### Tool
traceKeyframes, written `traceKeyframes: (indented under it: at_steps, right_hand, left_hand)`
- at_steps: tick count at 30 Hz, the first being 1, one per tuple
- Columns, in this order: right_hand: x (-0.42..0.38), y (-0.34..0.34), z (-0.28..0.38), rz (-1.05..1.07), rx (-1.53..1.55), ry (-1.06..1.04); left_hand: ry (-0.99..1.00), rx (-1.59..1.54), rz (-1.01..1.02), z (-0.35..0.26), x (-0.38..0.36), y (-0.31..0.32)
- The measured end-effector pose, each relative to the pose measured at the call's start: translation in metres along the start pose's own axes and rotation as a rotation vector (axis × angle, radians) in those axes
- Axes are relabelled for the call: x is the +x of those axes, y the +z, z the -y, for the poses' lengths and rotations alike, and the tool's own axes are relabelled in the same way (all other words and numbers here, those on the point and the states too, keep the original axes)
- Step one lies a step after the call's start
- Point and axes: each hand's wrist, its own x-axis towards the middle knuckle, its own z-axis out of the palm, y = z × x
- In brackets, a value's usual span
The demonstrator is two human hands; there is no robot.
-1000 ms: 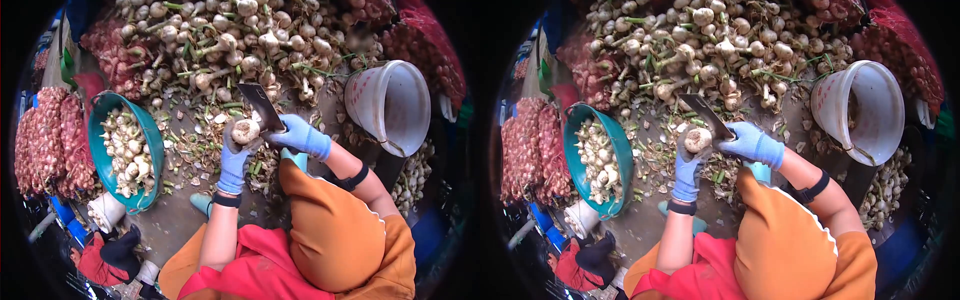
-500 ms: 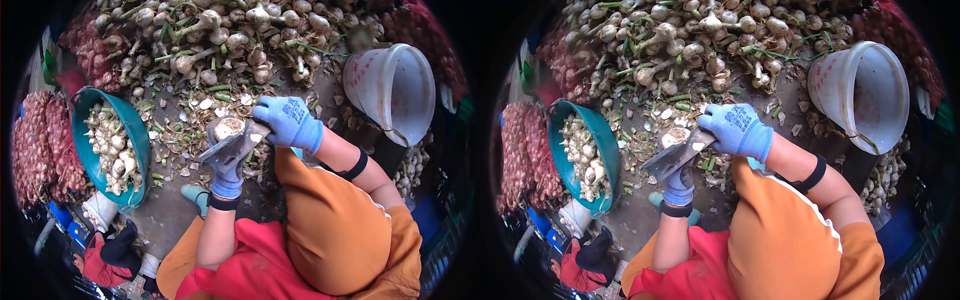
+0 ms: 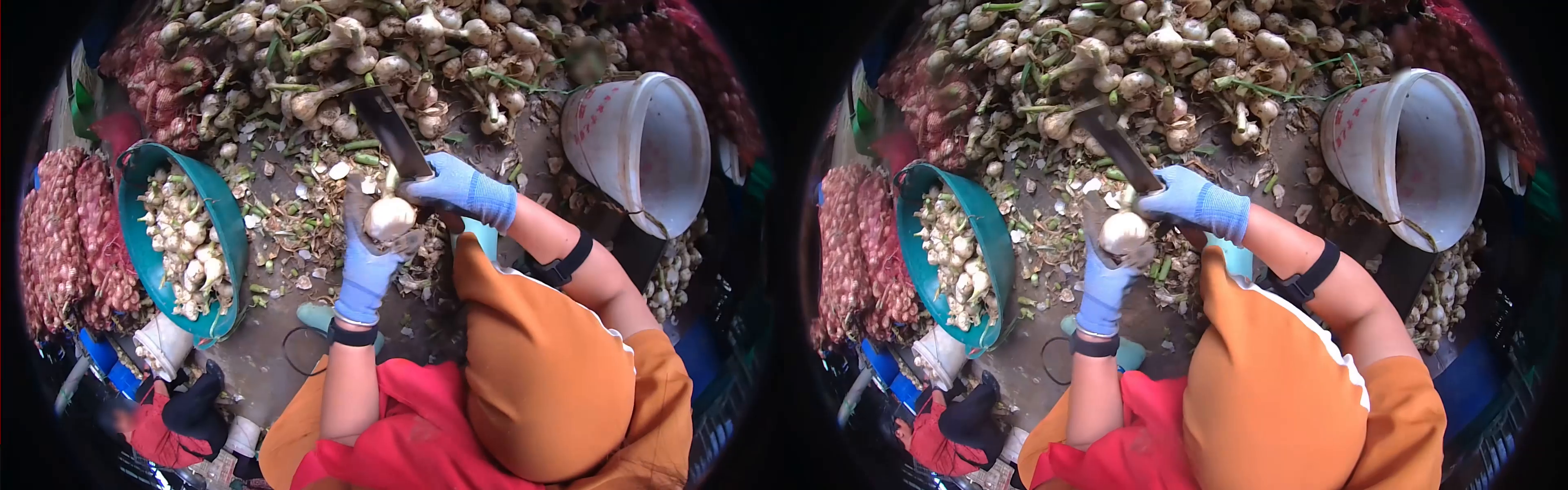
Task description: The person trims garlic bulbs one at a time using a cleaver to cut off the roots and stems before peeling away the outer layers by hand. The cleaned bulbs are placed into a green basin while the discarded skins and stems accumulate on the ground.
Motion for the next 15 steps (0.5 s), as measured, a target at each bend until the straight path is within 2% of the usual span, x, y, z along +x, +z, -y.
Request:
traceKeyframes:
  at_steps: [2,3,4,5,6,7,8,9,10,11,12,14,15]
  right_hand:
    - [-0.002,0.009,0.003,-0.080,-0.488,-0.267]
    - [0.000,0.011,0.000,-0.090,-0.790,-0.553]
    - [-0.004,0.010,0.007,-0.095,-0.948,-0.525]
    - [0.007,-0.001,0.002,-0.083,-1.094,-0.309]
    - [0.020,-0.018,-0.008,-0.076,-1.225,-0.079]
    - [0.023,-0.035,-0.012,-0.136,-1.270,-0.005]
    - [0.024,-0.048,-0.020,-0.195,-1.303,0.076]
    - [0.023,-0.057,-0.028,-0.301,-1.289,-0.041]
    - [0.020,-0.057,-0.021,-0.367,-1.274,-0.182]
    - [0.025,-0.057,-0.025,-0.388,-1.315,-0.228]
    - [0.037,-0.061,-0.024,-0.418,-1.367,-0.290]
    - [0.061,-0.061,-0.029,-0.467,-1.439,-0.396]
    - [0.065,-0.056,-0.030,-0.488,-1.468,-0.453]
  left_hand:
    - [-0.048,-0.216,0.020,-0.011,-0.009,-0.004]
    - [-0.148,-0.178,-0.010,-0.008,-0.013,-0.015]
    - [-0.231,-0.145,-0.032,-0.006,-0.012,-0.022]
    - [-0.130,-0.140,-0.145,-0.024,-0.014,-0.004]
    - [0.114,0.056,-0.273,-0.010,-0.003,-0.025]
    - [0.175,-0.041,-0.260,-0.044,-0.005,-0.016]
    - [0.236,-0.247,-0.313,-0.057,-0.008,-0.038]
    - [0.279,-0.346,-0.207,-0.077,-0.009,-0.064]
    - [0.285,-0.926,0.245,-0.096,-0.005,-0.078]
    - [0.269,-1.130,0.176,-0.102,-0.011,-0.100]
    - [0.310,-1.186,0.146,-0.097,-0.009,-0.112]
    - [0.208,-0.573,-0.006,-0.080,0.007,-0.099]
    - [0.211,-0.436,-0.052,-0.061,0.013,-0.078]
